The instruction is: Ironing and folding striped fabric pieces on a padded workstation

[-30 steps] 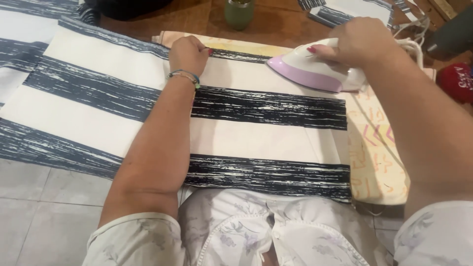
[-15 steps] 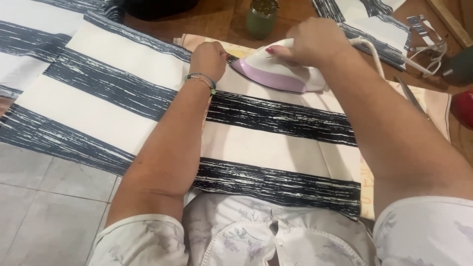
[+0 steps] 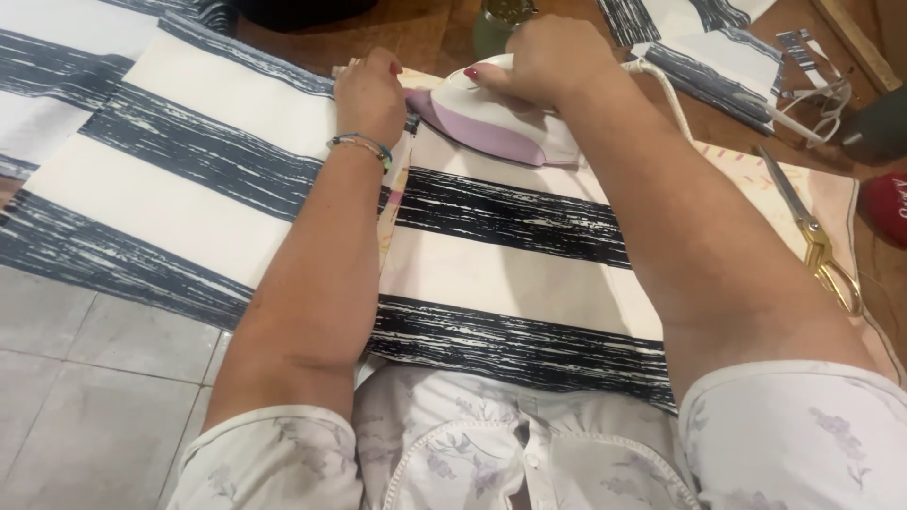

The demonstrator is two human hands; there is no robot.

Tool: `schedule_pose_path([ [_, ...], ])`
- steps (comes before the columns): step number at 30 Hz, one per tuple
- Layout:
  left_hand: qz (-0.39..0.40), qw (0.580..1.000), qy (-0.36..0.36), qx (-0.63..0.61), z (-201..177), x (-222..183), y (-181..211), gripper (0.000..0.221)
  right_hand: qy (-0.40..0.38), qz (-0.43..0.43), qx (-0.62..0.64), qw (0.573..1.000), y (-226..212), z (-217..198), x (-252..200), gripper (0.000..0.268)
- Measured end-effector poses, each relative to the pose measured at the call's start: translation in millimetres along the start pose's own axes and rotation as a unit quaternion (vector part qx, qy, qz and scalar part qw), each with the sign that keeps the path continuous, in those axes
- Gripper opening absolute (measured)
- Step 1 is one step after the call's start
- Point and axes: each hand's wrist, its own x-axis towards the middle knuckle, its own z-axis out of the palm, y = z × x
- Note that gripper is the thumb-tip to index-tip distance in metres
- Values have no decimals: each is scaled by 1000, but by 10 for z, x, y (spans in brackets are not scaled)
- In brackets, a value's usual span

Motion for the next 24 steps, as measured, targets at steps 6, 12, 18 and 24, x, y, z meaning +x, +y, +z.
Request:
schedule_pose_path([
  [6, -108, 988, -44, -101, -248, 11, 100, 24, -83, 28, 81, 993, -187, -290, -221, 72],
  [12, -108, 984, -64, -125, -169, 47, 9, 32, -141, 33, 118, 982, -194, -367, -498, 69],
  [18, -83, 986, -132, -66, -452, -13, 277, 33, -174, 5, 67, 982, -261, -368, -892, 70],
  [24, -21, 984, -173, 22, -549, -58, 437, 45, -182, -49, 26, 982, -303, -238, -1537, 71],
])
